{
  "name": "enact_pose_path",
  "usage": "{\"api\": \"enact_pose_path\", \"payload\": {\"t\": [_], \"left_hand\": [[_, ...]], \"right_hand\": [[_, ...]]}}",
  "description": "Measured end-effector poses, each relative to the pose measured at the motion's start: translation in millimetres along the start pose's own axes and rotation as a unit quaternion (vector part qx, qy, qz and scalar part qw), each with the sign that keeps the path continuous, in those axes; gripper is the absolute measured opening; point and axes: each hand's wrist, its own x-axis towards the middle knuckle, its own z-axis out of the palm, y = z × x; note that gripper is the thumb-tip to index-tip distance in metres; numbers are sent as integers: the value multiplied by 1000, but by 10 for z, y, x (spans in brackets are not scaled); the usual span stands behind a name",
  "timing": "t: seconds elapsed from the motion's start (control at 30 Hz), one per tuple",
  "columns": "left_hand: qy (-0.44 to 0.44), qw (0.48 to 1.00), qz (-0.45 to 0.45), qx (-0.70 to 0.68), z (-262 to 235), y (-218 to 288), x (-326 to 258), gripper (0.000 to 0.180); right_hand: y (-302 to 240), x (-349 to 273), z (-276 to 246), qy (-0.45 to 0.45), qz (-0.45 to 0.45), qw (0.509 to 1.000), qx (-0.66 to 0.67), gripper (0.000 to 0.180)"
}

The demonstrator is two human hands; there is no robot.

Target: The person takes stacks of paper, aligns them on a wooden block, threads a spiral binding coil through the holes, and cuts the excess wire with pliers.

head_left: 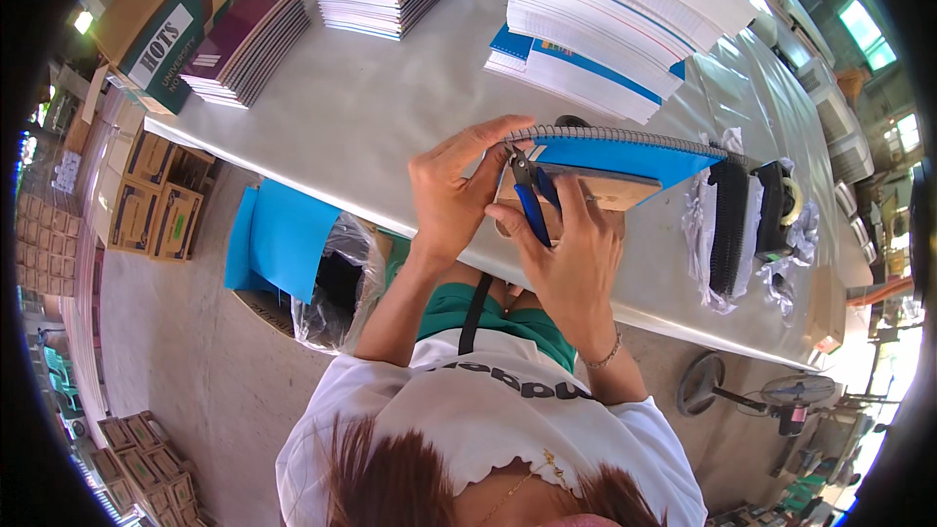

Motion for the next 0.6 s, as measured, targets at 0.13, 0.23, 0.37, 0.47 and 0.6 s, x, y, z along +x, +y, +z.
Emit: {"api": "enact_pose_path", "payload": {"t": [0.13, 0.23, 0.37, 0.47, 0.6], "left_hand": [[18, 996, 72, 47, 2, -35, -54, 31], [-1, 997, 61, 51, -6, -15, -33, 28], [2, 995, 83, 56, -22, -38, 26, 26], [-29, 997, 39, 60, -106, 32, 37, 24], [-94, 993, 36, 63, -37, 34, 147, 22]], "right_hand": [[-15, -36, -145, -290, 300, 777, 471, 51], [59, -94, -106, -259, 262, 810, 457, 50], [274, -359, -4, -63, 154, 939, 302, 53], [828, -487, -99, 144, 142, 968, 149, 52], [1799, -800, -343, 81, 251, 940, -216, 48]]}}
